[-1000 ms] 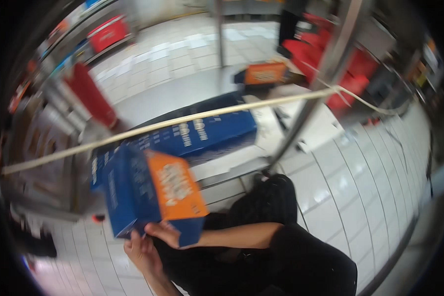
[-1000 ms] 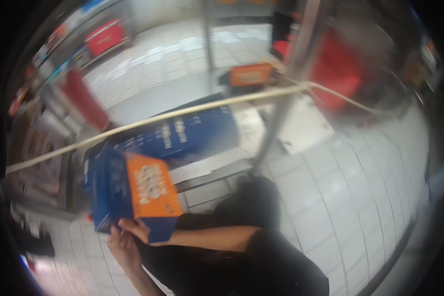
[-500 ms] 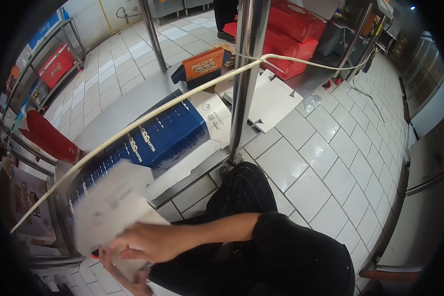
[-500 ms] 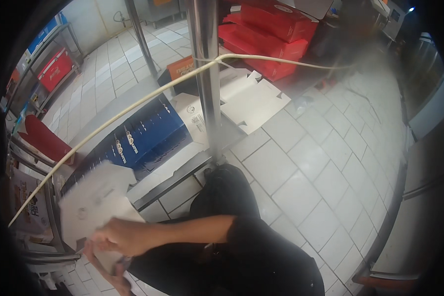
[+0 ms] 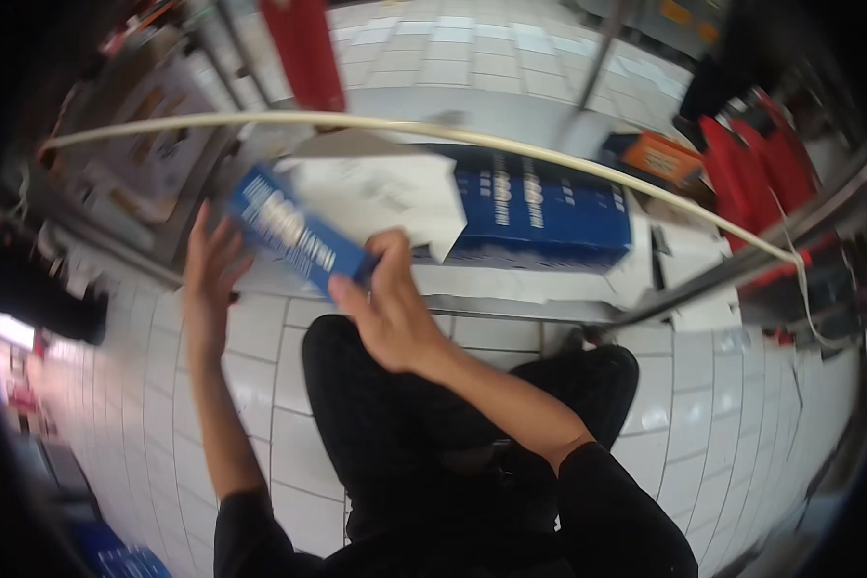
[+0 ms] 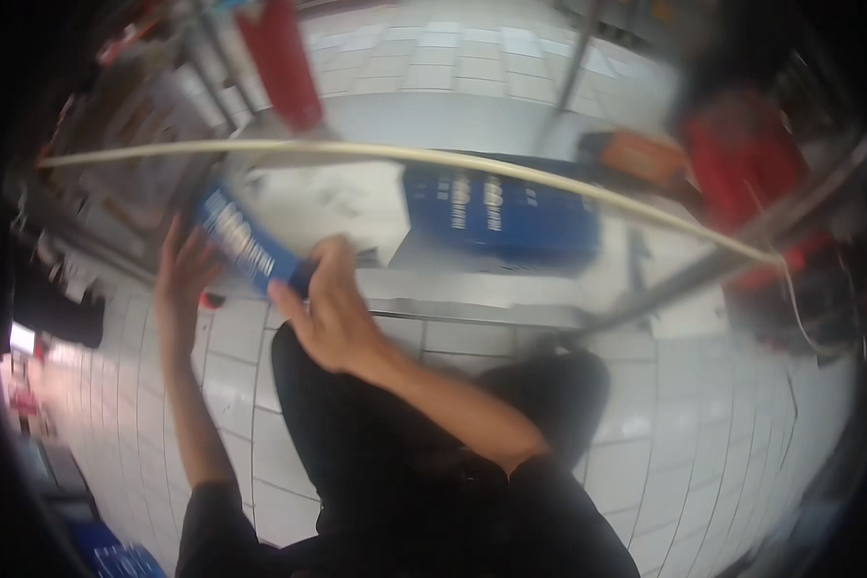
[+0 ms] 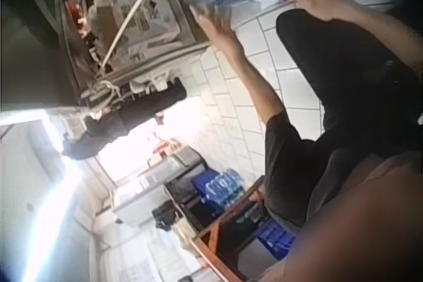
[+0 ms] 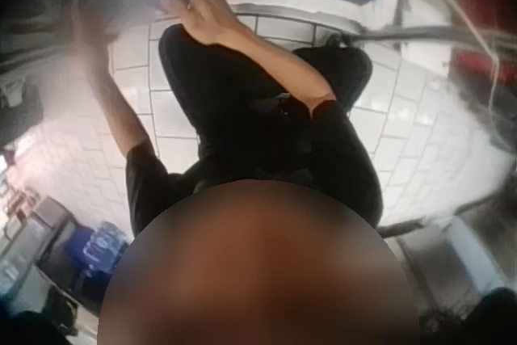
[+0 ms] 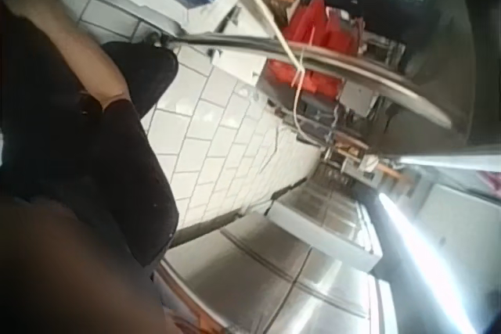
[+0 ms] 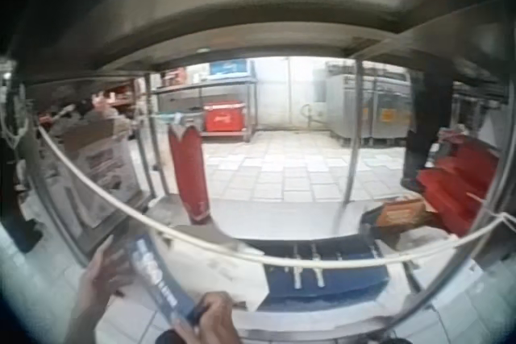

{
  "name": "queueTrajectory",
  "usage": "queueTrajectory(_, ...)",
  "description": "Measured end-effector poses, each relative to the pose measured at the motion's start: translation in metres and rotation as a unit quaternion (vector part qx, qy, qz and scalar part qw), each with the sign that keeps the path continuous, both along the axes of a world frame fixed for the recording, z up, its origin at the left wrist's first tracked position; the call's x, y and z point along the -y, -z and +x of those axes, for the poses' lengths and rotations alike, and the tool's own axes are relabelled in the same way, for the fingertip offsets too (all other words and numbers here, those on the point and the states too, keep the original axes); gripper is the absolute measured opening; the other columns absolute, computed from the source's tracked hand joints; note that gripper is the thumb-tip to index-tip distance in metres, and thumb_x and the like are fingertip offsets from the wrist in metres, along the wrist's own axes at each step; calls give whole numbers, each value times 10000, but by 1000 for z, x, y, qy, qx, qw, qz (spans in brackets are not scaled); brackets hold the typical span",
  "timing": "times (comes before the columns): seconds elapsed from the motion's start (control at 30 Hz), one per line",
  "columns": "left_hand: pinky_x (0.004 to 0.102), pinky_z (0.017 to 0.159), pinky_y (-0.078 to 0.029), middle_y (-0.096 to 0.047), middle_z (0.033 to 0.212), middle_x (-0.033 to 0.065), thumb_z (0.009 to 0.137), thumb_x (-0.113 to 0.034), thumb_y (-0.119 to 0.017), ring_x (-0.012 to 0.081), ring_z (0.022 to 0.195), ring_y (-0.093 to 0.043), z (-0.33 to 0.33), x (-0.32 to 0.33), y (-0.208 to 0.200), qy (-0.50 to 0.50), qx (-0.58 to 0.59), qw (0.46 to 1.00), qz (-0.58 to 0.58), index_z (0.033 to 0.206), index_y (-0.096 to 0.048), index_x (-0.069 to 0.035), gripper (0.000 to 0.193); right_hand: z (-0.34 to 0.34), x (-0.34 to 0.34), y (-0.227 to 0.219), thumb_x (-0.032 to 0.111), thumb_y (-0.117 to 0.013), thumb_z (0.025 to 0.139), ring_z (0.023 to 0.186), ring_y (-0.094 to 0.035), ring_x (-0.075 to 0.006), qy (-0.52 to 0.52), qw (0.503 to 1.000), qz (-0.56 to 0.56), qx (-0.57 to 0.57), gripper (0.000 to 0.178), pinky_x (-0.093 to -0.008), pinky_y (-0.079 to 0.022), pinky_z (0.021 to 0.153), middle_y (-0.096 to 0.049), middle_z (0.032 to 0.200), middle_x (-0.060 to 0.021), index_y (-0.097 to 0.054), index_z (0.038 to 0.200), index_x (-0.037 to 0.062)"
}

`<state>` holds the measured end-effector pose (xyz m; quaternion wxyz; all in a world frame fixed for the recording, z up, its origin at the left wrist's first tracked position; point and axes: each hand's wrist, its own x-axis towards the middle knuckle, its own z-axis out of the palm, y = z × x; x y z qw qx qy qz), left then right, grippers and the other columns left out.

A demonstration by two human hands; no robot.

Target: The person assembles cardboard food boxes by hand while sitting on the floor, folding the tabs and sides into shape and placing the finished boxes onto a shelf.

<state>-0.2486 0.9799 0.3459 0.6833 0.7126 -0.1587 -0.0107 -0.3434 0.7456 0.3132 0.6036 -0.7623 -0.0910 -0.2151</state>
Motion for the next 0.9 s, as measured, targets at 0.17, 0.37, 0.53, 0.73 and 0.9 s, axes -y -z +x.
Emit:
queueTrajectory(0.17,418,1055,-386,-348,1528,157,958,-468,-482,327,1357,-403,31,53,-27,-101,82,983,130,1477,-381,-136,624,97,-61,-5,350,-566,946,1090,-454,-434,14,997,-1,-70,543,-475,-388,939,-440,1146,-342,-392,1106,-139)
queueTrajectory(0.37,351,1102,-329,-477,1429,207,948,-176,-494,330,1341,-436,142,14,35,-91,176,943,268,1209,-646,-36,333,14,-1,-27,258,-603,952,1072,-570,-368,-28,994,-105,31,440,-427,-444,924,-565,1141,-230,-416,1211,-45)
queueTrajectory(0.53,360,1135,-294,-401,1485,188,987,-189,-477,297,1362,-409,115,-54,-1,-157,510,684,497,1404,-475,-47,440,-165,199,-19,164,-588,964,863,-686,-187,-267,897,-187,-300,148,-317,-529,764,-694,886,-76,-652,1028,46)
queueTrajectory(0.73,394,926,-462,-620,1060,168,923,13,-571,264,1013,-587,-46,66,66,-248,417,874,5,1067,-503,43,162,-254,423,49,212,-543,940,903,-678,-239,457,835,-227,-207,271,-332,-527,803,-709,1001,-161,-673,1006,-16)
queueTrajectory(0.9,257,620,-468,-638,825,79,918,-74,-602,144,666,-603,-102,99,117,-82,223,936,260,939,-620,5,84,-179,514,125,467,-739,723,1007,-666,-349,354,759,-421,-349,573,-407,-526,882,-696,1026,-213,-689,1083,25)
